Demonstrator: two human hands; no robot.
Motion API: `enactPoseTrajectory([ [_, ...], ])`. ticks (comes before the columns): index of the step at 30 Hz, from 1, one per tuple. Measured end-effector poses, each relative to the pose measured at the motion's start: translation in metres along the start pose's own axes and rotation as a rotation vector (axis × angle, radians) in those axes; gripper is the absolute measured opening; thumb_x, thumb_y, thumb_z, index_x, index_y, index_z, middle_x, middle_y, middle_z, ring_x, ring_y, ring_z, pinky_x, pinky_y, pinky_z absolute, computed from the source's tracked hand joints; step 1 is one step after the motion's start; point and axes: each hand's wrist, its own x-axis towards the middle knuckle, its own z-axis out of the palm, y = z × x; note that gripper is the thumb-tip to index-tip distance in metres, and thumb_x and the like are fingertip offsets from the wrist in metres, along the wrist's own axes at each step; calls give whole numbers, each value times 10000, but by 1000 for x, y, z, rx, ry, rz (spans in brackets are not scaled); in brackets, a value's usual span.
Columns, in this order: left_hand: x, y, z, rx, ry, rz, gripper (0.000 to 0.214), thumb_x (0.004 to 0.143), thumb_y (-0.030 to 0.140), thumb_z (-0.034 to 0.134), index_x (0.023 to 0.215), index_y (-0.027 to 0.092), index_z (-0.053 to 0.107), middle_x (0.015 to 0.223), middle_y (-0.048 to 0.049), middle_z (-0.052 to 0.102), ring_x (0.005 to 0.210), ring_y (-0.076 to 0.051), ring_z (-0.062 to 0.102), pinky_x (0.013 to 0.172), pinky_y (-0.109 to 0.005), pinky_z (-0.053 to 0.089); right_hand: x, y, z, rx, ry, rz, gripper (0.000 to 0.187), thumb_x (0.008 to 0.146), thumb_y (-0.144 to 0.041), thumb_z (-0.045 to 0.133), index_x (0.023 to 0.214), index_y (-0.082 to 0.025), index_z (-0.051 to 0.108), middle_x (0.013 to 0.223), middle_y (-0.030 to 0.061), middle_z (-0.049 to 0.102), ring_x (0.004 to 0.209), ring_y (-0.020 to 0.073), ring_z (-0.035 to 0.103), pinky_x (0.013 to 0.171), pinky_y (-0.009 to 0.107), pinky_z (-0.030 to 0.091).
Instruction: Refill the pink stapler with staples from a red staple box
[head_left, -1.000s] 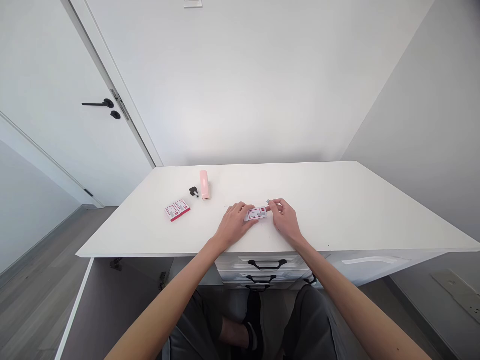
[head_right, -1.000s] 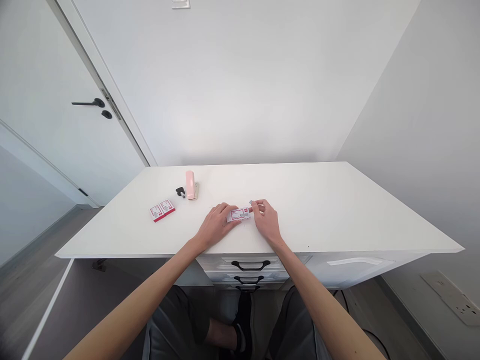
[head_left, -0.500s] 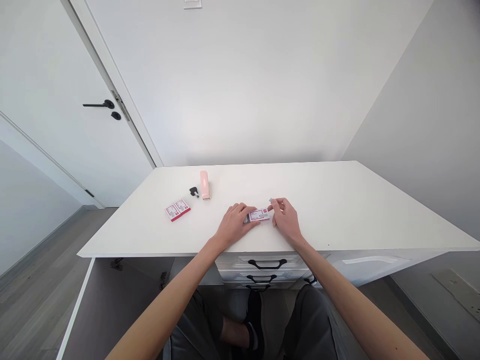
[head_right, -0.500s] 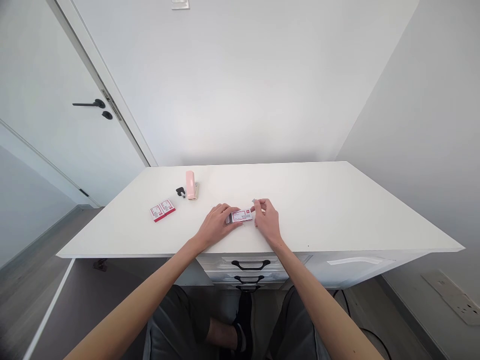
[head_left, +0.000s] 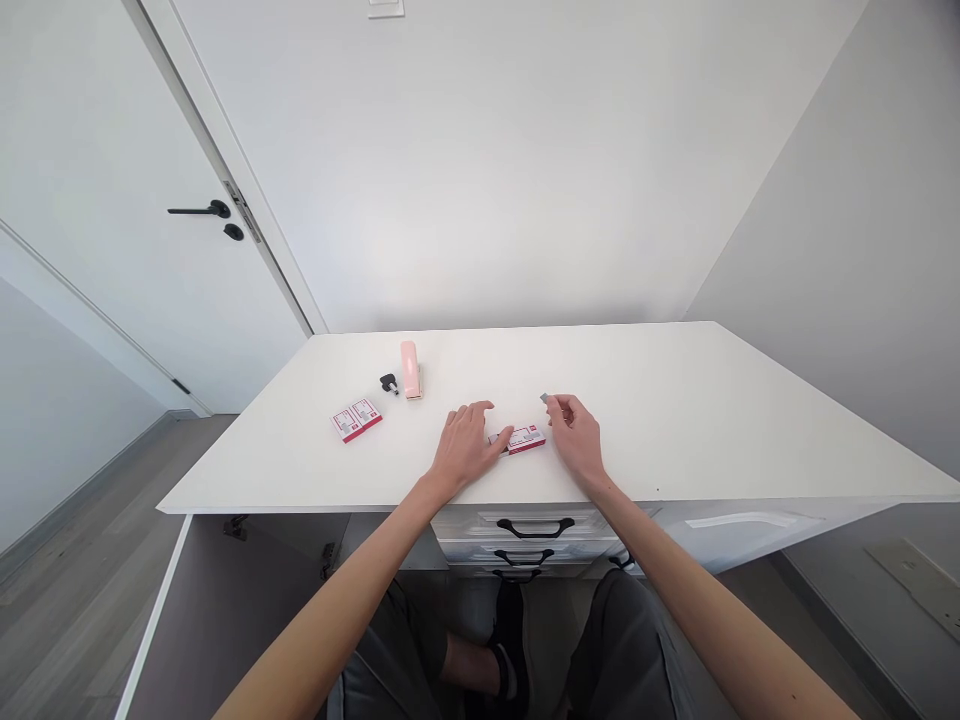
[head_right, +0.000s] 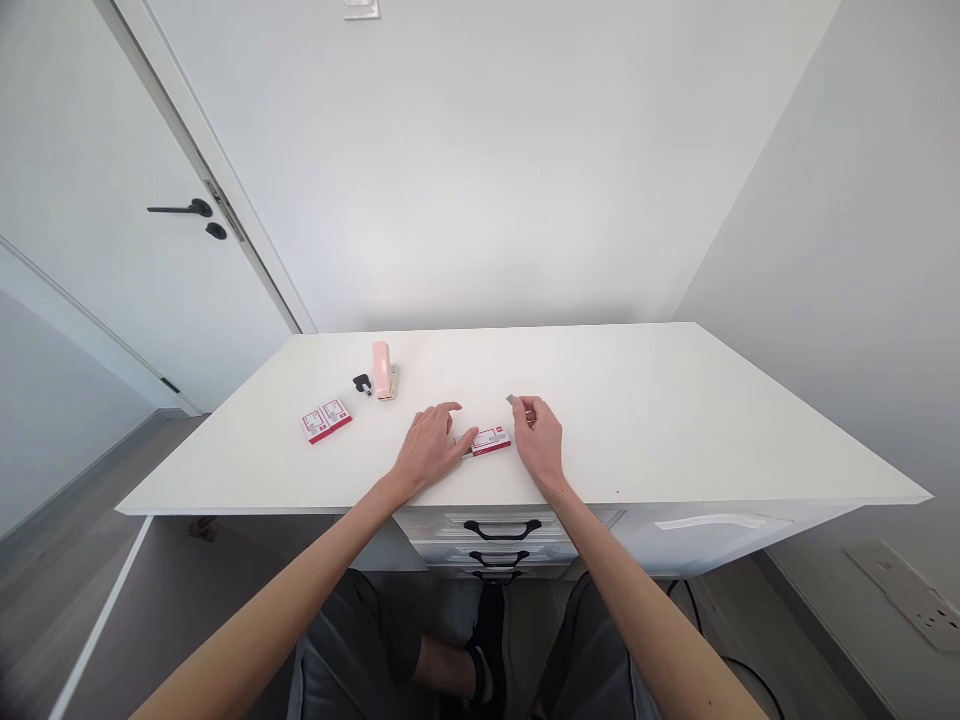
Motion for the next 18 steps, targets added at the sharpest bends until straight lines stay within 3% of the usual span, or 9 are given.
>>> enactPoseTrajectory([
  [4,0,1,-1,-53,-41,-38,373,966,439,560,1240,186,546,669,33,603,733,-238,657,947,-454,445,-1,-2,0,7,-22,-34,444,934,-650,567,972,-235,720,1010,89,756,894,246,660,805,377,505],
  [8,-1,0,-3,-136,-57,-68,378,927,379,571,1248,184,539,605,71,616,617,-198,630,972,-444,441,-2,-4,1,-2,-36,-76,410,926,-619,606,980,-238,747,1069,86,767,928,244,660,806,372,494],
  [12,-1,-3,-4,-221,-61,-123,363,905,346,570,1232,191,551,579,74,654,642,-205,649,963,-424,454,-3,-6,0,-32,-104,-158,362,952,-574,590,986,-258,762,1111,74,765,953,246,661,851,390,480],
  [18,1,-7,-6,-372,-69,-208,319,937,373,540,1204,201,564,668,46,736,695,-199,686,787,-352,479,-5,-6,2,-121,-259,-355,263,955,-520,633,952,-312,793,1110,59,747,1114,277,635,998,449,464],
])
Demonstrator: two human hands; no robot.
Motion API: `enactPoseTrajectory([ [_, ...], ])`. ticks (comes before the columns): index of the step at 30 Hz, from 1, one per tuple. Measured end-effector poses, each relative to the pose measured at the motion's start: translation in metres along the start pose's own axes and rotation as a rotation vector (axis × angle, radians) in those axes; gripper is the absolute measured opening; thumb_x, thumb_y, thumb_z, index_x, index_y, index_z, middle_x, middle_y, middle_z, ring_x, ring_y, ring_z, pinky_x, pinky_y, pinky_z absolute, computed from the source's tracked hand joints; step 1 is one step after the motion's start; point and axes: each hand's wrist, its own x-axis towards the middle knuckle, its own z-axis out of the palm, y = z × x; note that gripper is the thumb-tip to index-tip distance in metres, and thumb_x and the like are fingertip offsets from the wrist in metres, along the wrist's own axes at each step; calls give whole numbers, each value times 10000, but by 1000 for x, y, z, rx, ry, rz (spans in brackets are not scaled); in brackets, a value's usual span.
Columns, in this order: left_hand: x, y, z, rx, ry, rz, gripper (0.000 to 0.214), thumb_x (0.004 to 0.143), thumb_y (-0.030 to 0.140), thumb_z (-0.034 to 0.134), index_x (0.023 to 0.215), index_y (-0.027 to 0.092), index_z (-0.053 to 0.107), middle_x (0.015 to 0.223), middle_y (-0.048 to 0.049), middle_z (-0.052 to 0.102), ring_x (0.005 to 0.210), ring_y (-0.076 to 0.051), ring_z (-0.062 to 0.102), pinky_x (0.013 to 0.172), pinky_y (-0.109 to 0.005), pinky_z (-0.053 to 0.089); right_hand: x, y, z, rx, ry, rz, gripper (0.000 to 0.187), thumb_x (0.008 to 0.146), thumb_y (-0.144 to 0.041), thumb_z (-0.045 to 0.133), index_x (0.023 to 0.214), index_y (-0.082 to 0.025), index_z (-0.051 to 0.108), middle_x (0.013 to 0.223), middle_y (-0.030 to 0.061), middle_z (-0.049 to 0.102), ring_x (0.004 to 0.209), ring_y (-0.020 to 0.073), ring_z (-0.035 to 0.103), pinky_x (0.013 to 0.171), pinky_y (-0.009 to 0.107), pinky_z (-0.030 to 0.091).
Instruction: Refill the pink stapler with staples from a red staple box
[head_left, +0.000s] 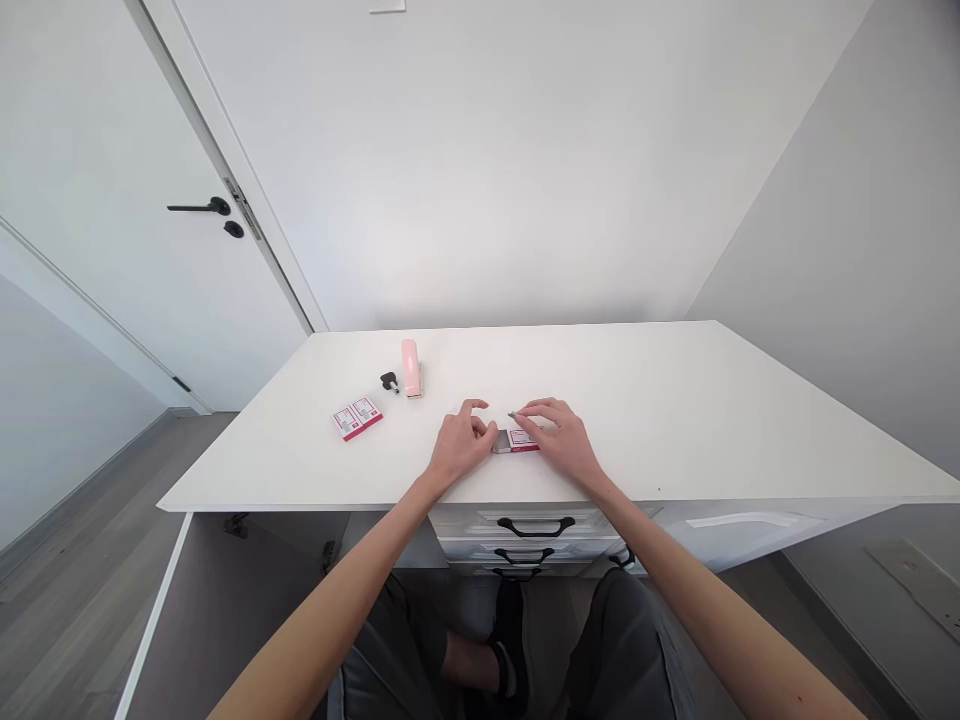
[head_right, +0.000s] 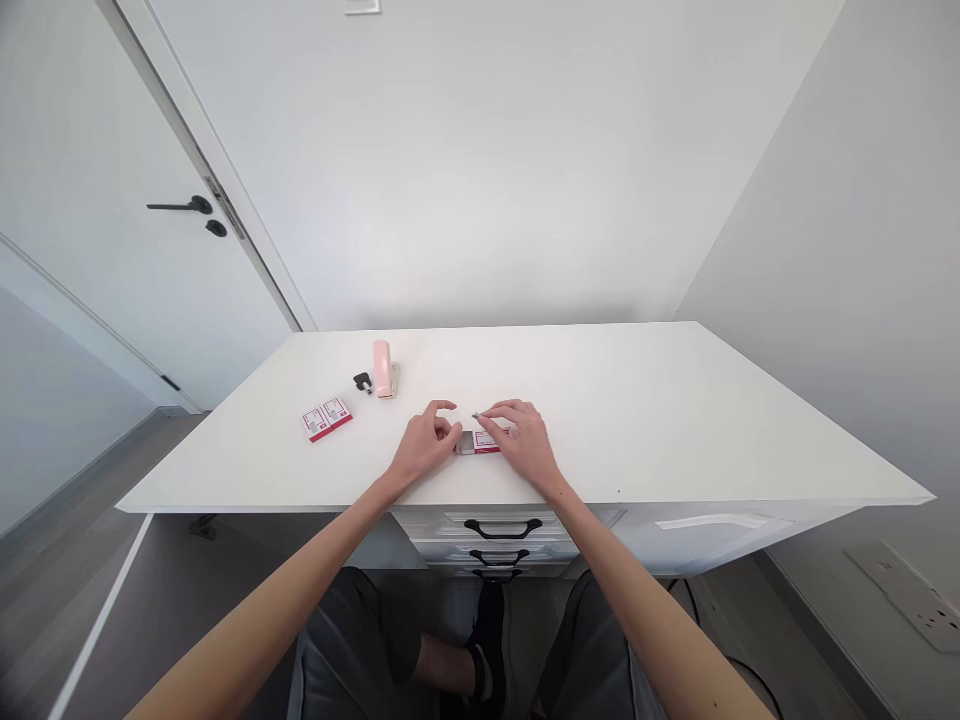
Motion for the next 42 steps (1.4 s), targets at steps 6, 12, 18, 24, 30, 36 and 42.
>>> enactPoseTrajectory([
  [6,0,0,-1,-20,8,-2,284,961,370,494,1180,202,566,637,56,702,623,-180,635,692,-324,444,-1,5,6,-140,-133,-137,169,933,-461,690,927,-340,808,1116,58,733,1131,301,620,1068,522,419],
  [12,0,2,-2,-19,3,-4,277,975,416,498,1151,212,562,684,40,725,662,-188,655,730,-329,451,-2,4,7,-118,-98,-67,239,966,-483,615,1004,-304,769,1138,74,723,1145,292,615,1035,485,455],
  [18,-2,4,-4,-66,-57,37,293,1001,469,470,1153,230,543,691,44,739,668,-184,666,810,-337,483,-1,12,8,-121,-42,53,246,992,-402,517,1008,-255,713,1101,87,725,1075,277,622,956,457,490],
  [24,-4,3,-4,-65,-109,89,328,905,378,604,1193,233,545,744,41,754,622,-162,601,745,-311,473,-1,17,9,-181,-47,51,221,970,-353,535,1024,-250,724,1126,91,704,1145,293,577,984,469,477],
  [30,-4,4,-4,-54,-133,100,308,886,354,638,1163,231,580,771,38,763,612,-141,570,762,-304,456,-1,15,8,-190,-68,60,195,975,-344,545,989,-252,717,1079,81,703,1010,268,613,892,434,507],
  [36,-4,2,-5,-73,-172,128,327,908,388,628,1194,232,594,775,30,761,620,-146,578,699,-290,444,-2,10,6,-90,-92,46,188,975,-342,547,977,-249,711,1075,74,709,897,227,662,804,390,531],
  [42,-5,2,-6,-108,-218,188,308,945,347,560,1229,227,573,765,34,740,633,-143,574,706,-292,442,-2,7,5,-41,-120,1,182,967,-349,554,991,-248,704,1066,65,732,925,223,690,770,366,527],
])
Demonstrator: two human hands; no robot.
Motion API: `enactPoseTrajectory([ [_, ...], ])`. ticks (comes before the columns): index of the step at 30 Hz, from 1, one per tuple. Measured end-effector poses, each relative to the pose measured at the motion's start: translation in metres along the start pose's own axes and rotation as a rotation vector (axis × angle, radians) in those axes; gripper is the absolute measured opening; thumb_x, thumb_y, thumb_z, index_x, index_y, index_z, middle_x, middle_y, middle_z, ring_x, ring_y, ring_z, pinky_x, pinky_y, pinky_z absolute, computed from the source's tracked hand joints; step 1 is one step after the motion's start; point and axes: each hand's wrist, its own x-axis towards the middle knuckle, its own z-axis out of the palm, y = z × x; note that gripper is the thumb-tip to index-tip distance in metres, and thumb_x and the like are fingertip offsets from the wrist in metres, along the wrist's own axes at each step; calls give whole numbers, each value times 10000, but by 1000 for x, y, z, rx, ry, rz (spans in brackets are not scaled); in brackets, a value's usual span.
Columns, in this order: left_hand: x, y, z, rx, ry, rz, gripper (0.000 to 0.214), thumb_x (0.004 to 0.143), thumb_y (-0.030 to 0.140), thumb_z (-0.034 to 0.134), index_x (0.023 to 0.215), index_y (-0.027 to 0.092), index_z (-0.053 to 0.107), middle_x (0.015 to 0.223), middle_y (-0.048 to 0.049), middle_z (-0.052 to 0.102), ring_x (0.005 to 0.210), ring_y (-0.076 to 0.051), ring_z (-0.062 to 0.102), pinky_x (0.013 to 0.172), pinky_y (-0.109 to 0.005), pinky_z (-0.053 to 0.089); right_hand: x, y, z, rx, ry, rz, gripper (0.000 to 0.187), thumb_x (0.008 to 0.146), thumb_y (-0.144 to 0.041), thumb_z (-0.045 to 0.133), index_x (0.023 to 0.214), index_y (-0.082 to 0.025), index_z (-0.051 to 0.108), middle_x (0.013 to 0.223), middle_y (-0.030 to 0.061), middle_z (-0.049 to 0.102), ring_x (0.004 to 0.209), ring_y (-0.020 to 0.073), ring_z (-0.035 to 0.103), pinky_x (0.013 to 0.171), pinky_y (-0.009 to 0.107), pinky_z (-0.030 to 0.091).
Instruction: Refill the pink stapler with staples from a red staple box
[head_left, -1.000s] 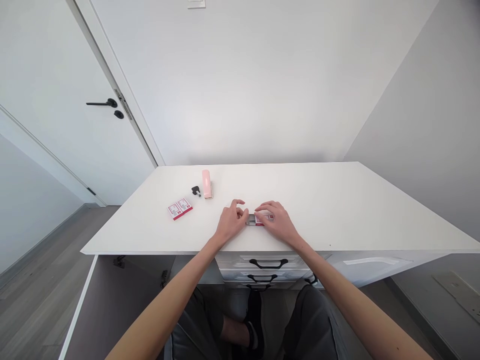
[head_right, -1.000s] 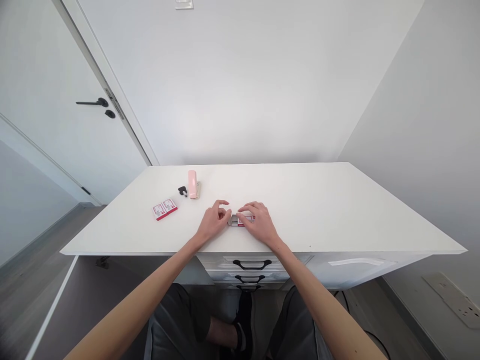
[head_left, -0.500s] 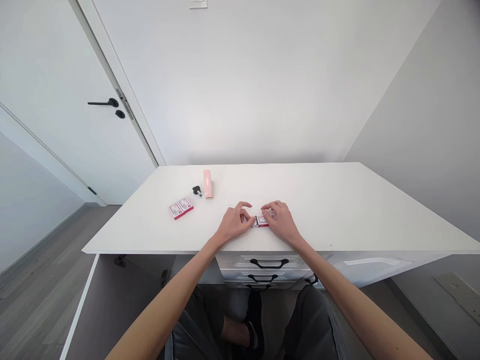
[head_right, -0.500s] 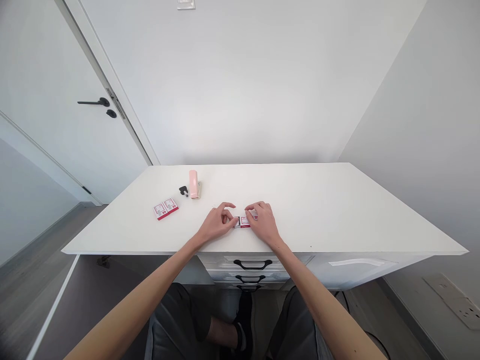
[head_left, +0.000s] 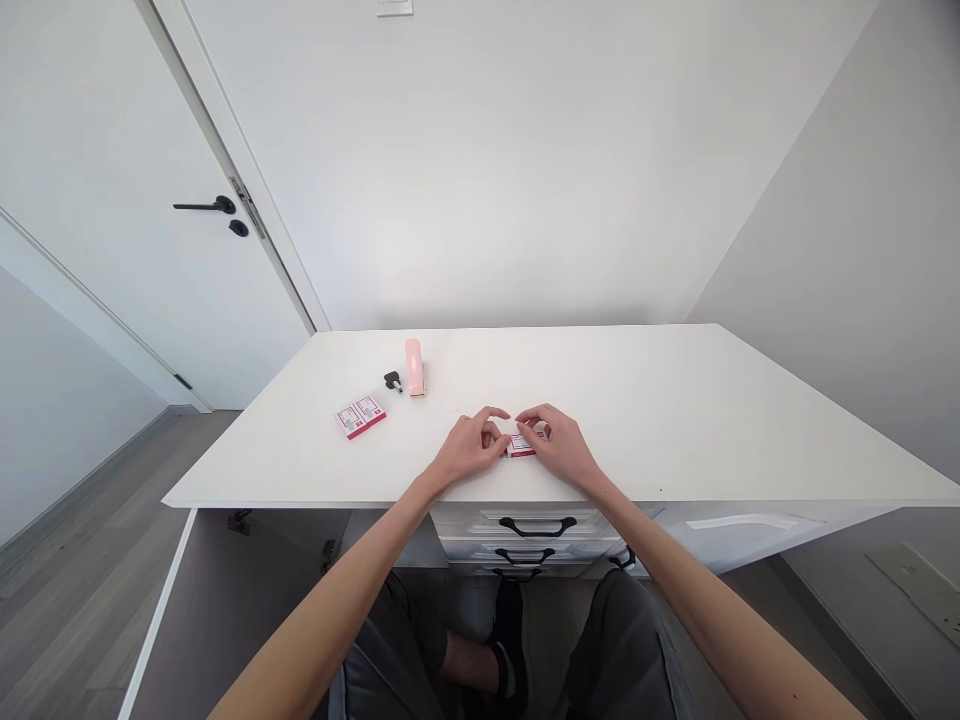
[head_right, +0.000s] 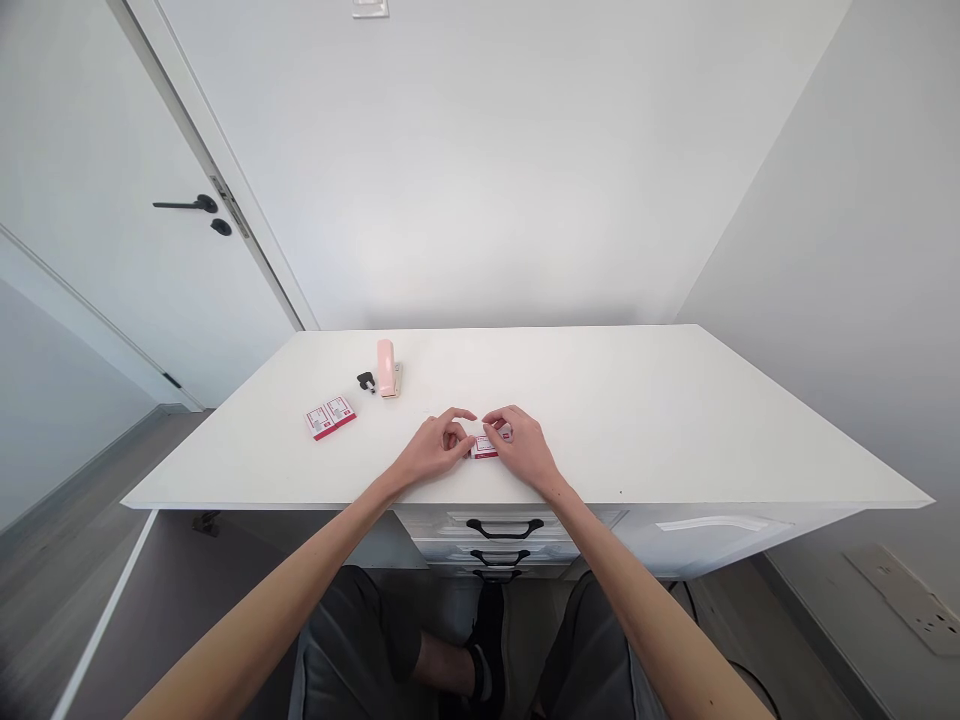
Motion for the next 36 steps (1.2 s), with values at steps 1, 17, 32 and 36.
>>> enactPoseTrajectory([
  [1,0,1,0,-8,-6,6,300,953,336,539,1230,225,570,752,36,729,639,-144,577,705,-292,441,0,0,0,5,-1,-2,182,965,-350,557,1000,-248,703,1070,64,734,924,222,692,760,363,526],
  [17,-2,1,4,119,3,59,463,819,429,743,1212,243,583,733,66,622,688,-142,602,889,-351,451,-1,1,0,-57,214,139,198,922,-294,500,976,-227,679,1061,81,736,943,245,673,846,413,511],
  [32,2,-7,3,202,-33,99,447,817,637,758,1059,261,760,911,-16,646,895,-207,616,898,-371,411,0,-11,-9,201,-15,159,428,1042,-557,386,1240,-294,660,1400,49,658,1335,248,562,1139,442,411],
  [36,3,-6,2,182,-75,105,466,794,658,765,1028,256,745,871,-8,656,878,-209,620,885,-368,408,-3,-19,-15,249,-97,142,439,1045,-572,376,1246,-309,664,1424,32,644,1360,248,548,1173,450,397],
])
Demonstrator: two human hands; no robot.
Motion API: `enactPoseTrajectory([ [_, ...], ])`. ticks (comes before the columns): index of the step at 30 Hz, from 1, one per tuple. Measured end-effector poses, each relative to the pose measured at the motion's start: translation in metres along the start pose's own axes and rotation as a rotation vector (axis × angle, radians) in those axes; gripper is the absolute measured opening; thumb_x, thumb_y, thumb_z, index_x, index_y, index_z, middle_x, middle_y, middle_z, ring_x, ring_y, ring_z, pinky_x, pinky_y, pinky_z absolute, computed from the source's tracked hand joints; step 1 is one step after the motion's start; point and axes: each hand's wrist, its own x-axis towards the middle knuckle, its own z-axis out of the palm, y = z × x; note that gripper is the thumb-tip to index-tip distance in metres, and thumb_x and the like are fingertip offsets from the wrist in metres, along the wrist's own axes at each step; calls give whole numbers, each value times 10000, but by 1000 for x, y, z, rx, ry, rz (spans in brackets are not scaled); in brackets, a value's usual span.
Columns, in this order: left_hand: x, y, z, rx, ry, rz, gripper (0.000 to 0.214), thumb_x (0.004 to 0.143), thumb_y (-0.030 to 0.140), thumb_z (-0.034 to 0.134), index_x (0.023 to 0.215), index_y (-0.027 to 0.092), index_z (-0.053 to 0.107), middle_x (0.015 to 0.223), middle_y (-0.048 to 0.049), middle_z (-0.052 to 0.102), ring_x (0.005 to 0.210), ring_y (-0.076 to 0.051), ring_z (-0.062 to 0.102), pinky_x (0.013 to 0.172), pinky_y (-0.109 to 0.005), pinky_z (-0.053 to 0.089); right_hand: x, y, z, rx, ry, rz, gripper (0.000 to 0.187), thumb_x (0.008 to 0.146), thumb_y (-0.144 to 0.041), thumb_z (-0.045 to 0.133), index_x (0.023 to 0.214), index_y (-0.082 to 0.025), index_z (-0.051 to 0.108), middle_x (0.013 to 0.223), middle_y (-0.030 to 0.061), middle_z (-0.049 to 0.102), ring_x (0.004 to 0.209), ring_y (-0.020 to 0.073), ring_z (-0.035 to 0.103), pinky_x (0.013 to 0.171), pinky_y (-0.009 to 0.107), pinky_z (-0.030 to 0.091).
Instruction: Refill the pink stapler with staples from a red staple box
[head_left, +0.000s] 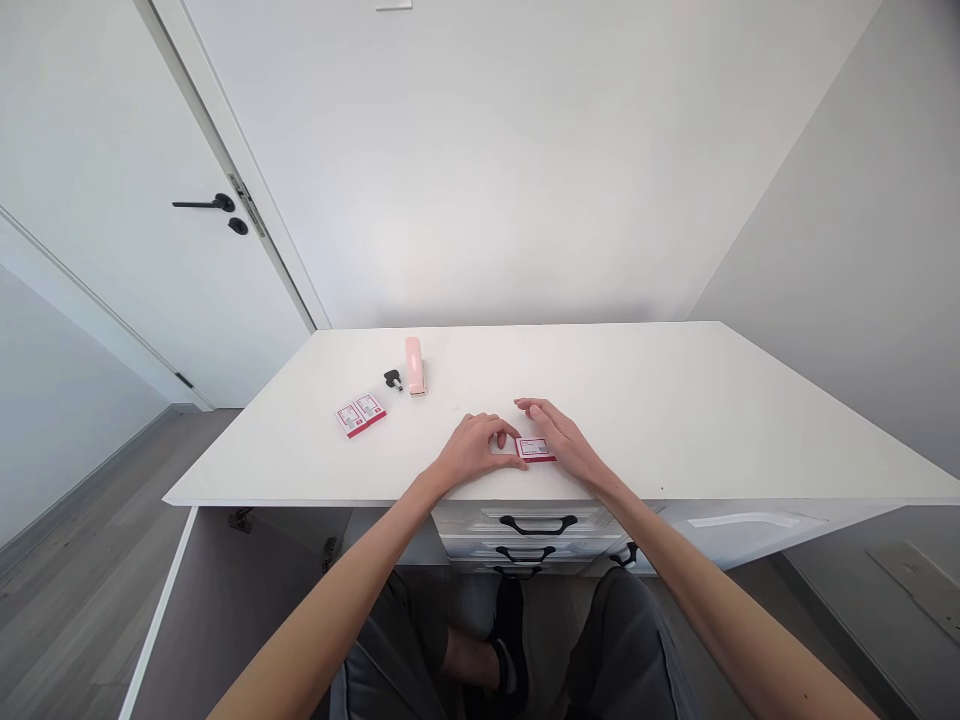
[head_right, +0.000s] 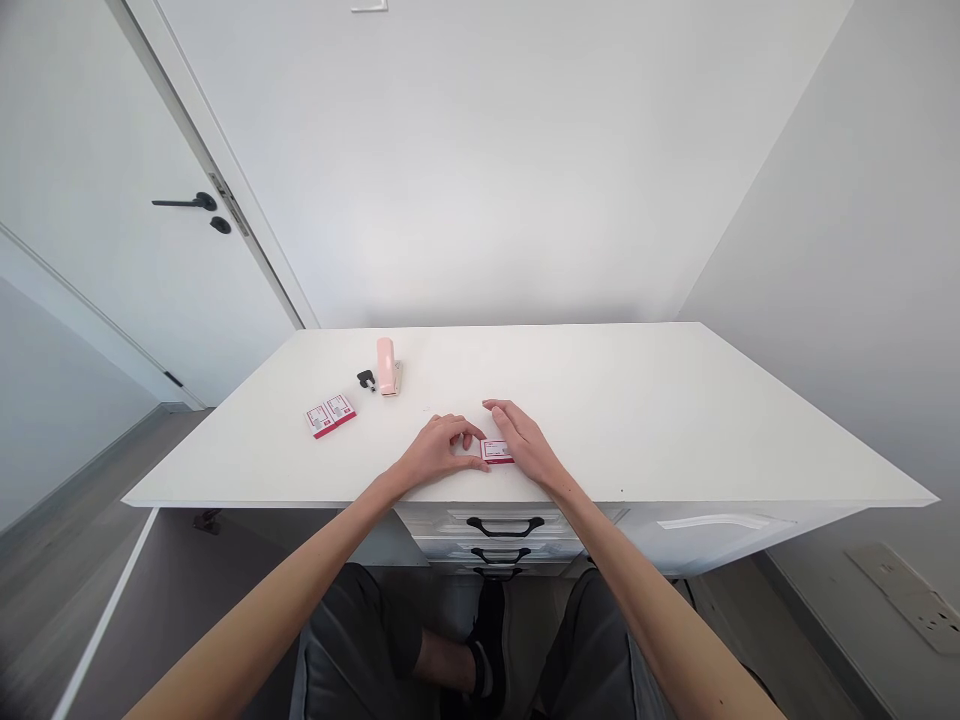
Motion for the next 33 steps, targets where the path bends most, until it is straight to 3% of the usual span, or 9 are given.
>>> enactPoseTrajectory([
  [8,1,-1,-1,18,-15,20,452,772,647,790,999,259,746,862,-5,652,878,-208,615,878,-360,401,1,8,-3,101,-49,8,466,1043,-606,378,1241,-308,677,1388,33,664,1334,245,583,1154,450,450],
  [12,0,2,-1,1,21,5,447,786,631,787,1034,260,753,872,-9,649,855,-199,603,858,-351,417,3,15,0,167,32,19,464,1047,-610,376,1195,-291,678,1357,48,676,1314,246,595,1156,462,443],
  [17,-10,0,-6,9,110,-23,420,869,591,719,1100,241,731,875,-13,645,795,-180,587,772,-327,438,5,20,4,84,149,66,468,1043,-623,357,1213,-279,625,1368,68,660,1316,251,584,1145,476,435],
  [21,-32,-12,-24,98,202,-122,445,893,583,686,1140,214,706,885,-24,644,793,-188,589,767,-336,456,4,20,4,60,184,89,462,1040,-622,356,1199,-275,617,1371,78,660,1304,262,591,1150,489,419],
  [27,-77,-36,-66,346,413,-330,367,925,543,624,1063,211,694,893,-44,643,875,-235,631,799,-368,478,3,20,4,71,196,92,436,1024,-622,405,1154,-274,632,1325,85,686,1274,277,608,1134,498,421],
  [33,-111,-53,-92,611,502,-332,316,915,534,618,965,226,668,876,-67,653,922,-280,645,877,-420,480,4,23,5,59,197,79,417,1020,-610,424,1136,-265,626,1303,86,699,1261,264,624,1098,467,454],
])
